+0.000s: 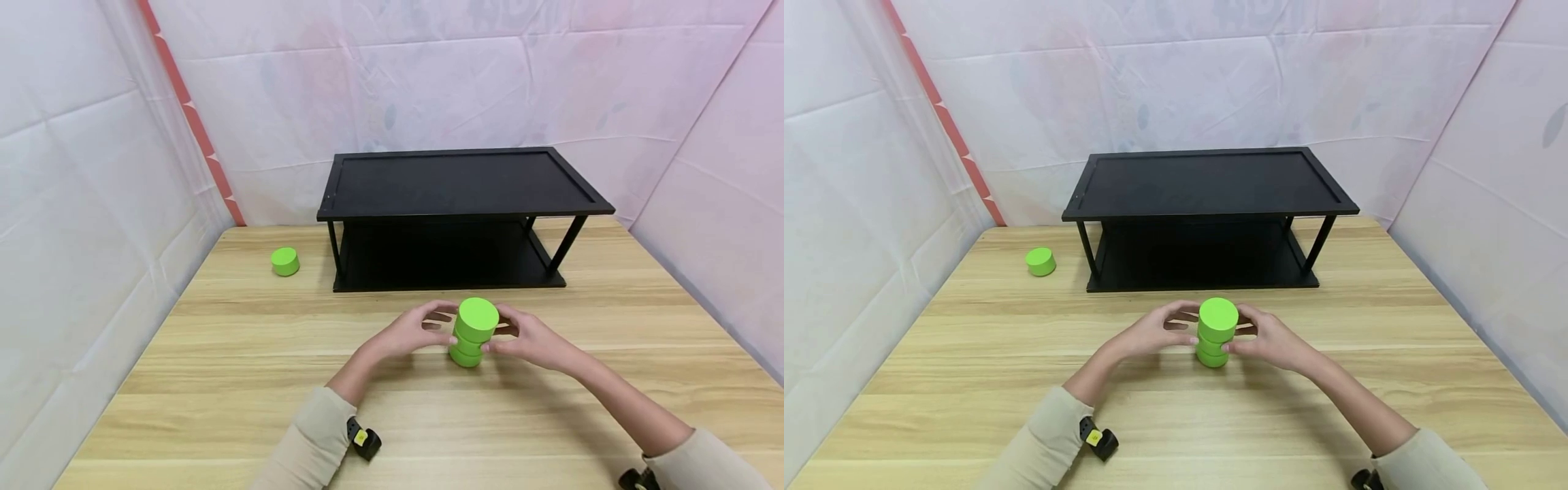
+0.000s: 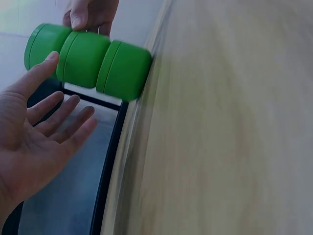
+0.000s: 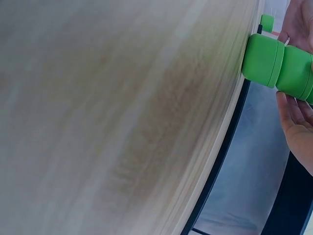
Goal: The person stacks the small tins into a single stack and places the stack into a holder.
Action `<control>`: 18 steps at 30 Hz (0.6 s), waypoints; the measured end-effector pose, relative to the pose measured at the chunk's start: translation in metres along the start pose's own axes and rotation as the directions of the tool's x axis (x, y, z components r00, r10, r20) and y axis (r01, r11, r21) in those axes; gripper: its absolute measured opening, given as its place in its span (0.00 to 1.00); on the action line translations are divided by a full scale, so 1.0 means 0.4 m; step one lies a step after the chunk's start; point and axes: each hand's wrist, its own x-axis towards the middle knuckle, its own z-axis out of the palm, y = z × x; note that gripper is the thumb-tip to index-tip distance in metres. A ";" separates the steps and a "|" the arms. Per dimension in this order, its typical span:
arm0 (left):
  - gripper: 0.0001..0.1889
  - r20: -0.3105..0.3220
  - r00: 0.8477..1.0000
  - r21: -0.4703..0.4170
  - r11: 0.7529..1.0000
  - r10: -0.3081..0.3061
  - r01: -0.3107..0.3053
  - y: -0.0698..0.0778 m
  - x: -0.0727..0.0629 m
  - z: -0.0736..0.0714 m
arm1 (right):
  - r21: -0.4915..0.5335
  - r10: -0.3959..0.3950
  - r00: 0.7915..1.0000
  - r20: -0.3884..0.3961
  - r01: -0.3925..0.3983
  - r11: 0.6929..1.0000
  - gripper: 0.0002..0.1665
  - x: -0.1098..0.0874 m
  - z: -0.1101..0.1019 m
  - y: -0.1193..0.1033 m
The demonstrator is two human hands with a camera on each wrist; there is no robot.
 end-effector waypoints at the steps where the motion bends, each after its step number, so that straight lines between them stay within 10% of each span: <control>1: 0.29 -0.007 1.000 0.008 1.000 -0.001 0.001 -0.001 -0.003 -0.006 | 0.000 0.003 1.000 0.002 -0.003 1.000 0.34 0.000 0.000 0.000; 18: 0.25 -0.116 0.992 -0.017 0.999 0.041 -0.044 0.002 -0.077 -0.139 | 0.011 0.022 1.000 0.005 -0.022 1.000 0.33 -0.006 0.001 -0.002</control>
